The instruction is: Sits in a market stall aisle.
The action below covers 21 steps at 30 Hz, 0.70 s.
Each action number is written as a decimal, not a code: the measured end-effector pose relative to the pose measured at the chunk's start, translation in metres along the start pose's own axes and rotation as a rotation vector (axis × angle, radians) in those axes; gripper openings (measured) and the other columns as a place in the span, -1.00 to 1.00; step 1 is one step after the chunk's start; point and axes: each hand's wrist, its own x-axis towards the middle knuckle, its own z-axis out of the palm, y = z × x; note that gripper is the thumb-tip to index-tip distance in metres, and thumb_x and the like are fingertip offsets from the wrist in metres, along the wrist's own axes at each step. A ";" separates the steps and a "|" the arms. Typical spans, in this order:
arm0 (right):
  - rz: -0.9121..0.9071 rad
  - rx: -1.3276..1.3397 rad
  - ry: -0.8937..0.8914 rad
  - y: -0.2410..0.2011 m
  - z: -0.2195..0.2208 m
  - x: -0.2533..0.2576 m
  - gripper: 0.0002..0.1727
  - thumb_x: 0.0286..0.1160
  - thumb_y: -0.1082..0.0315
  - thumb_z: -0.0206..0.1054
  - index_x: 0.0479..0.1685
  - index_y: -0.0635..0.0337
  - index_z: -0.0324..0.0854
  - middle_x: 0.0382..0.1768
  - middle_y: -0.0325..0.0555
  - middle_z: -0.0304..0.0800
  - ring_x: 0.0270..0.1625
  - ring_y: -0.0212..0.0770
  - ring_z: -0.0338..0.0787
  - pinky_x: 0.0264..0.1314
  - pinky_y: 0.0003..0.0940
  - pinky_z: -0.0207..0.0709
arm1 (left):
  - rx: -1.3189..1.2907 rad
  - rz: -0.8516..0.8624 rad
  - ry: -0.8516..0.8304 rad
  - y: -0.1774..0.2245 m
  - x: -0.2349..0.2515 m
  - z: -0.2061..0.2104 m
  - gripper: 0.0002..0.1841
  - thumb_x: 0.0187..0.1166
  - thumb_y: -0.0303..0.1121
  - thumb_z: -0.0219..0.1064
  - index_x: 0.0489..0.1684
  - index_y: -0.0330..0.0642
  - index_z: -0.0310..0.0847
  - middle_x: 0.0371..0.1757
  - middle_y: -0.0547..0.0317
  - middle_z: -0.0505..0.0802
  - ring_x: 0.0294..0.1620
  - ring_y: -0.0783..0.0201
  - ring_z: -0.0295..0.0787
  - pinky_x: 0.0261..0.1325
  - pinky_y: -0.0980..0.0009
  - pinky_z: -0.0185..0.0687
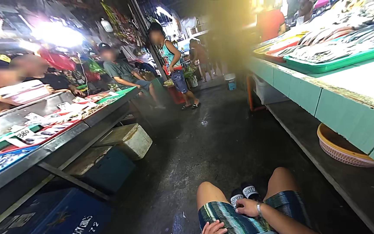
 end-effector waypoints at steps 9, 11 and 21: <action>0.013 -0.001 0.024 0.003 0.000 -0.003 -0.42 0.75 -0.09 0.18 0.47 0.17 0.59 0.34 0.19 0.73 0.42 0.13 0.70 0.54 0.22 0.44 | -0.006 -0.001 -0.007 0.001 0.004 0.002 -0.52 0.78 -0.16 -0.09 0.17 -0.01 0.85 0.35 0.13 0.85 0.62 0.12 0.55 0.83 -0.14 -0.05; 0.005 -0.004 0.018 0.001 0.002 -0.002 -0.43 0.75 -0.10 0.19 0.45 0.15 0.60 0.31 0.19 0.74 0.38 0.12 0.72 0.49 0.22 0.47 | 0.005 -0.016 0.002 0.002 0.000 -0.001 -0.53 0.78 -0.15 -0.08 0.16 0.00 0.85 0.34 0.14 0.86 0.62 0.13 0.55 0.83 -0.13 -0.03; 0.025 -0.037 -0.002 -0.004 -0.001 -0.004 -0.46 0.77 -0.01 0.18 0.46 0.23 0.58 0.33 0.25 0.71 0.42 0.17 0.69 0.51 0.25 0.44 | -0.021 0.002 0.004 0.004 0.002 -0.001 -0.55 0.77 -0.20 -0.07 0.17 -0.01 0.84 0.34 0.14 0.85 0.63 0.14 0.54 0.85 -0.11 -0.04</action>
